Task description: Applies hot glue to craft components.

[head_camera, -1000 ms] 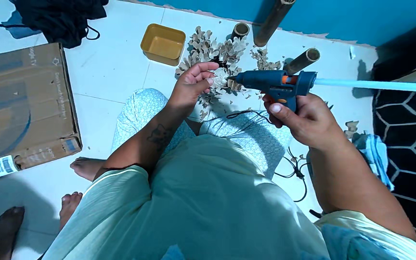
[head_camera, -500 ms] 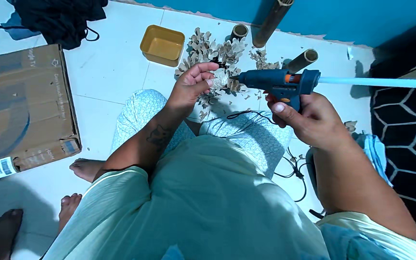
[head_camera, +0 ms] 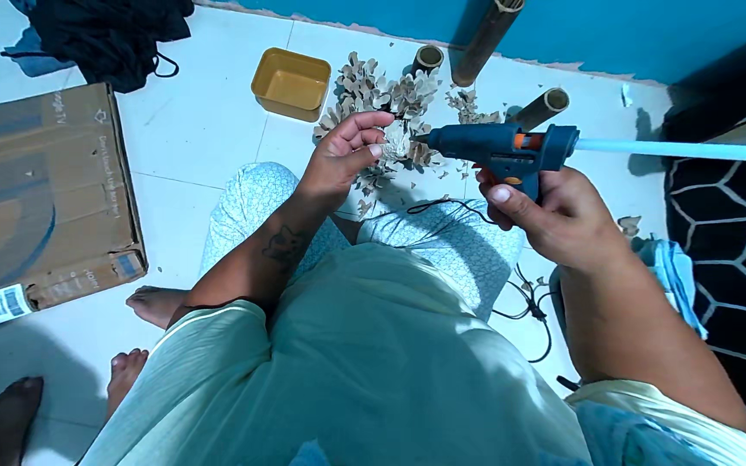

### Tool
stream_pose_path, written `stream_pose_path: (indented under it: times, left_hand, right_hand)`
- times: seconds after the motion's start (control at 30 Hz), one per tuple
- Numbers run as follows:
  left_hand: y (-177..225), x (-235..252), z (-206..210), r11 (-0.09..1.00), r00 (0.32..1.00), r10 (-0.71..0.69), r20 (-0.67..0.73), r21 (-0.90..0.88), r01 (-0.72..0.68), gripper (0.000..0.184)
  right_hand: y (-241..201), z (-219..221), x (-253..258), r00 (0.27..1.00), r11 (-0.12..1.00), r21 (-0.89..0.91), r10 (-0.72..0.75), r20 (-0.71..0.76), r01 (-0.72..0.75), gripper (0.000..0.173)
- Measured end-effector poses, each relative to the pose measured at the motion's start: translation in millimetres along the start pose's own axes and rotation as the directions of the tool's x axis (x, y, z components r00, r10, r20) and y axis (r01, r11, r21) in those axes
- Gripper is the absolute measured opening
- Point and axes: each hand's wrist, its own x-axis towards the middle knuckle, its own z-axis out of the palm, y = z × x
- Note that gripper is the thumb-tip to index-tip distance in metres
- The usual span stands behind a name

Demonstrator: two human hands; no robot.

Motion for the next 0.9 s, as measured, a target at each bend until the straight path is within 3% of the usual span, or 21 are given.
stream_pose_path:
  times: [0.53, 0.9]
  left_hand:
    - [-3, 1, -2, 0.945, 0.994, -0.107, -0.024, -0.314, 0.094, 0.035]
    - [0, 0, -4, 0.952, 0.987, -0.128, -0.095, -0.290, 0.095, 0.035]
  right_hand:
    - [-10, 5, 6, 0.998, 0.995, -0.076, -0.065, 0.015, 0.066, 0.031]
    - [-10, 13, 8, 0.996, 0.978, -0.186, -0.094, -0.008, 0.091, 0.033]
